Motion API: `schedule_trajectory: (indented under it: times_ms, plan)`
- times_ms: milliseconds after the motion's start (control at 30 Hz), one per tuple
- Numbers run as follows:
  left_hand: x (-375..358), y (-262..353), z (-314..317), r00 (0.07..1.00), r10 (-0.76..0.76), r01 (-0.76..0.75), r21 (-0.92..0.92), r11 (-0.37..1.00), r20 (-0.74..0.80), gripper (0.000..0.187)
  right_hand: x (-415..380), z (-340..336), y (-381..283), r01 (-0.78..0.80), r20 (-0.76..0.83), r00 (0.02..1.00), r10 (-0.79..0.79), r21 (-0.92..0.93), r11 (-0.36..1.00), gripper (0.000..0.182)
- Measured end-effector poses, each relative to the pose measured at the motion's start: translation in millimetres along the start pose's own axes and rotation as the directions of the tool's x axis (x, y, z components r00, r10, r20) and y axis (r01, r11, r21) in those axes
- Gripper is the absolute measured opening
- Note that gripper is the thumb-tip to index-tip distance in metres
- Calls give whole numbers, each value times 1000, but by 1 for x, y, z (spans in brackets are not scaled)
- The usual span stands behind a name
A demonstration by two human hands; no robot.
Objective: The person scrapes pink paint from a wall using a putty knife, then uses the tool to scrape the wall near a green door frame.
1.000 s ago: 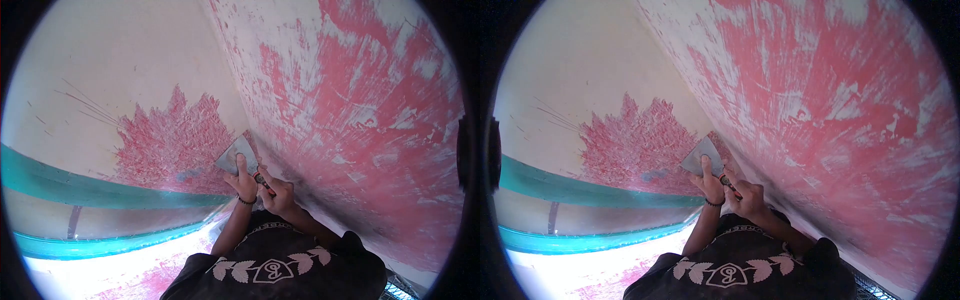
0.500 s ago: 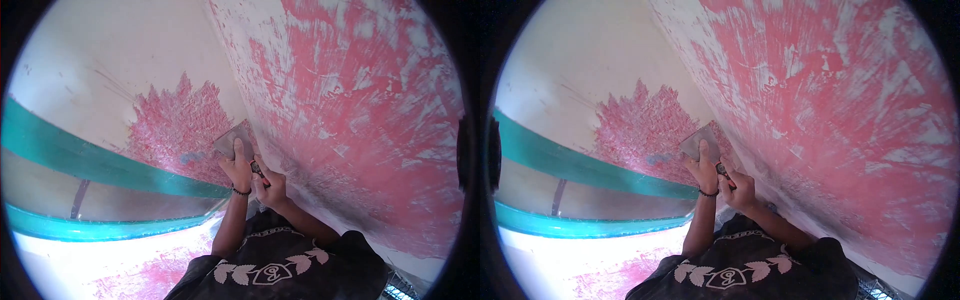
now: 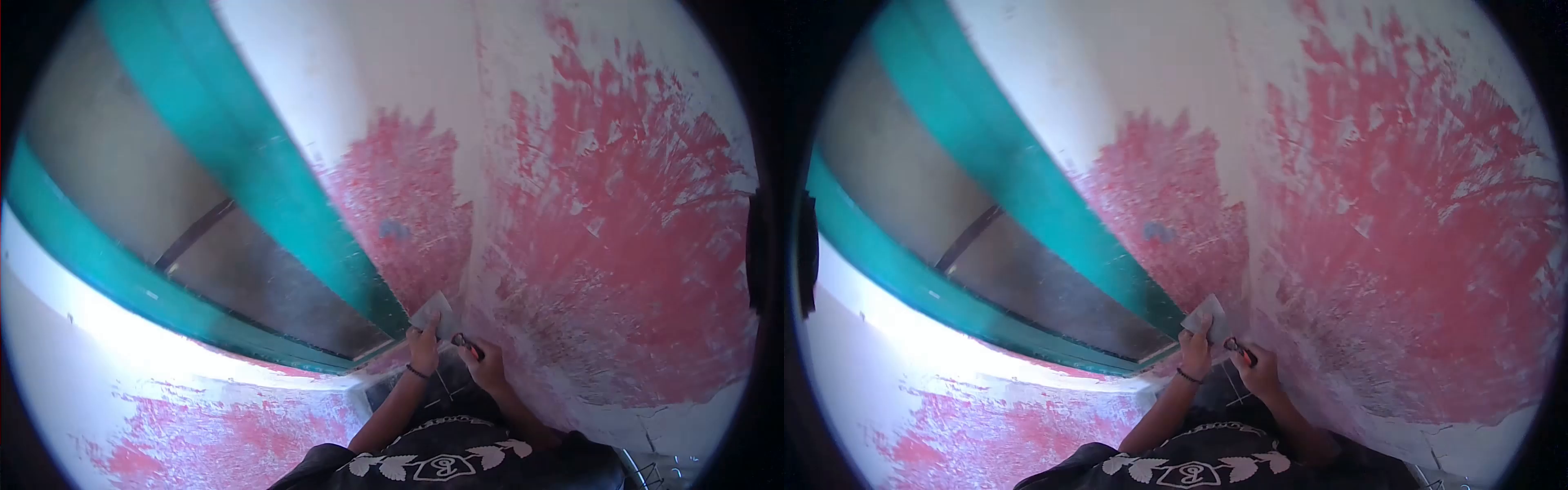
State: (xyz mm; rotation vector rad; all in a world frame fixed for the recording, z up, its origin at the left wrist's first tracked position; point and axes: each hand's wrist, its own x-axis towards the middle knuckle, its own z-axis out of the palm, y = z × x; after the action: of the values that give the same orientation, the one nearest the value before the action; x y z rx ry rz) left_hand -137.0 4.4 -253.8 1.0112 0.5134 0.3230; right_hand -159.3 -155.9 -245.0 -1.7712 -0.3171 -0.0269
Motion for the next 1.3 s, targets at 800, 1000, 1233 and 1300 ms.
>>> schedule_trajectory:
  times_ms: [800, 1000, 1233, 1300]
  plan:
    - [-124, 238, -297, 873, 327, -469, 436, 768, 363, 23, -81, 175, -147, 251, 646, 714, -268, 120, 960, 20]
    - [-131, 222, -325, 868, 482, -470, 518, 715, 121, 23, -89, 203, -158, 211, 692, 673, -261, 158, 965, 21]
    - [-133, 227, -310, 893, 426, -449, 346, 824, 145, 17, -86, 193, -156, 169, 694, 685, -222, 145, 975, 22]
    - [-130, 226, -301, 905, 401, -426, 306, 851, 145, 16, -80, 187, -144, 189, 670, 698, -255, 172, 967, 22]
